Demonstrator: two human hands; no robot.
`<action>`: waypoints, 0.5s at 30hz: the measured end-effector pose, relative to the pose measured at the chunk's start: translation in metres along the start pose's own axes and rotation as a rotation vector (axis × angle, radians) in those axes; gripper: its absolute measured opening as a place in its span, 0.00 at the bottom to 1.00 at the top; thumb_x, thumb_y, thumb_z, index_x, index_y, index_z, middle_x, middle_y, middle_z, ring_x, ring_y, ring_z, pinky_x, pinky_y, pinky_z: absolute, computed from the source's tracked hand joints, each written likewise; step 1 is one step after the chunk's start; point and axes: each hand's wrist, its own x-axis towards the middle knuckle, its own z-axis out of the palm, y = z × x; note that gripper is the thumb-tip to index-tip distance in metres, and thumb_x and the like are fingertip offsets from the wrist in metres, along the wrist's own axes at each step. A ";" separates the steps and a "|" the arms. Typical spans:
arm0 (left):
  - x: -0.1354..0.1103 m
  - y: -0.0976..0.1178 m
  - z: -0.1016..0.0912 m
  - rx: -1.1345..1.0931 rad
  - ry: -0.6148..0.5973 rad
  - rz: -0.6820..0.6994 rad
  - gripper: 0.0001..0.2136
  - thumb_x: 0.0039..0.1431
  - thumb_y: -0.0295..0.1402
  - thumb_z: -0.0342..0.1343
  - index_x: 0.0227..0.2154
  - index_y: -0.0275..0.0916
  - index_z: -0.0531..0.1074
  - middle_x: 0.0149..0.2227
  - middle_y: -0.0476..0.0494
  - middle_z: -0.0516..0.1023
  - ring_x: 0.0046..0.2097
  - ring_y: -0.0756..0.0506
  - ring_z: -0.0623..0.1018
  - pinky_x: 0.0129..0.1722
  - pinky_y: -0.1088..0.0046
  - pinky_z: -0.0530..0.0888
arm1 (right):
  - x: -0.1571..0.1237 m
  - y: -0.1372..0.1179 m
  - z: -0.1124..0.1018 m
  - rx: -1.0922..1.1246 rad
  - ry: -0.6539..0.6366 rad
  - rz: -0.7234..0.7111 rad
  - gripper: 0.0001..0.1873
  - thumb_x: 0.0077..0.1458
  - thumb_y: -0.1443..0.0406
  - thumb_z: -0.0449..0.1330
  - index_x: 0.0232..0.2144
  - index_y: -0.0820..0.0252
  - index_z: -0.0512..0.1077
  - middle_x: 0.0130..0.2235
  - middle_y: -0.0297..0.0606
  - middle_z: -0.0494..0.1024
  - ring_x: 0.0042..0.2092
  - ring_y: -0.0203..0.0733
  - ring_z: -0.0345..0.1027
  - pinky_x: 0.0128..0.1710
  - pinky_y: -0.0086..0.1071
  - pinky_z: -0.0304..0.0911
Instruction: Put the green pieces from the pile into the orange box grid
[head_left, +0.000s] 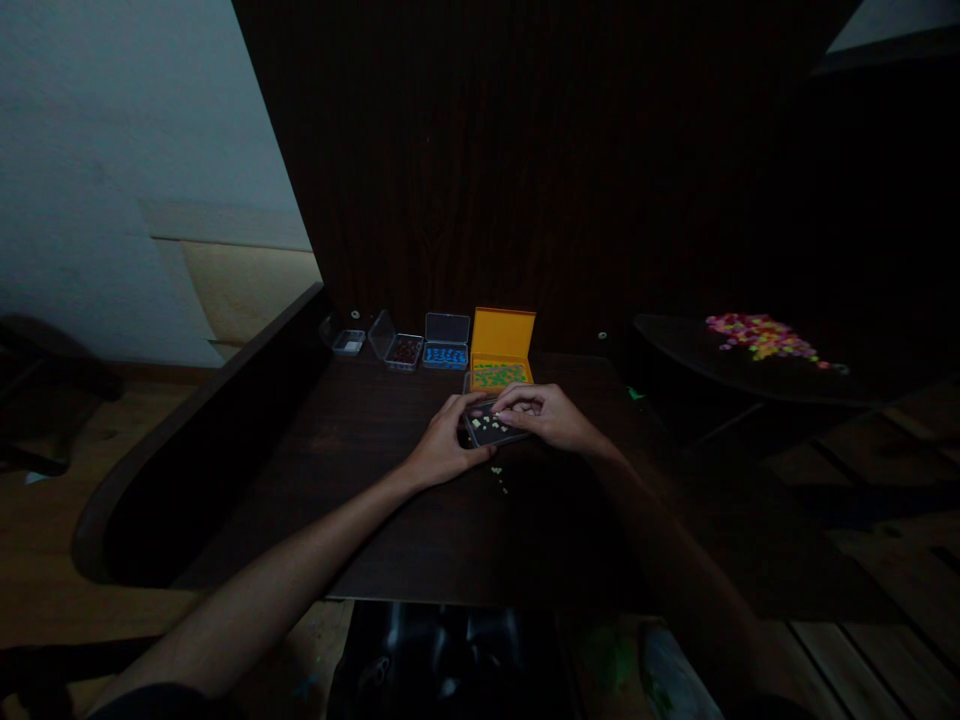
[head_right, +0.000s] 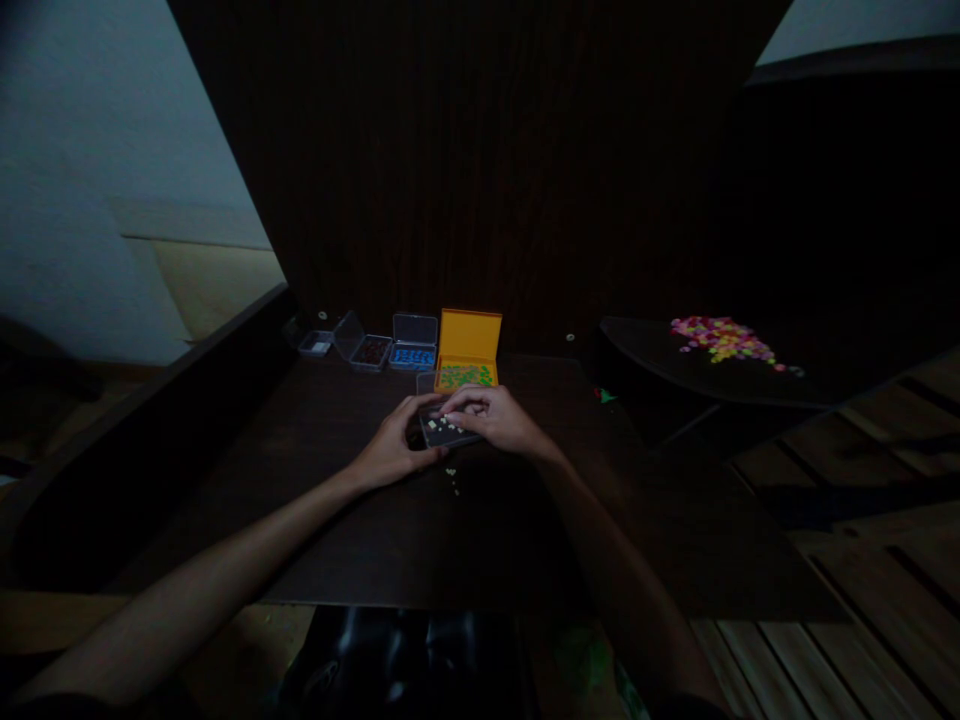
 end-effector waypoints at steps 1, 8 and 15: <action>0.000 0.000 0.000 0.001 -0.001 -0.001 0.31 0.45 0.30 0.65 0.54 0.42 0.64 0.52 0.40 0.70 0.54 0.38 0.72 0.54 0.55 0.70 | 0.000 0.000 0.000 0.029 0.008 0.017 0.16 0.52 0.55 0.63 0.35 0.63 0.78 0.36 0.41 0.78 0.37 0.40 0.70 0.38 0.33 0.65; -0.001 0.000 0.000 -0.030 0.003 0.004 0.30 0.46 0.30 0.65 0.54 0.42 0.64 0.52 0.40 0.69 0.54 0.40 0.72 0.53 0.57 0.72 | 0.001 0.004 0.002 0.233 0.074 0.085 0.20 0.46 0.52 0.67 0.33 0.64 0.77 0.36 0.42 0.78 0.37 0.40 0.72 0.39 0.33 0.66; 0.000 -0.001 0.000 -0.025 0.001 0.026 0.31 0.45 0.29 0.65 0.55 0.41 0.64 0.51 0.41 0.70 0.53 0.40 0.73 0.53 0.58 0.72 | 0.000 0.002 0.002 0.356 0.089 0.102 0.20 0.43 0.52 0.69 0.31 0.63 0.77 0.32 0.39 0.78 0.29 0.35 0.68 0.26 0.27 0.63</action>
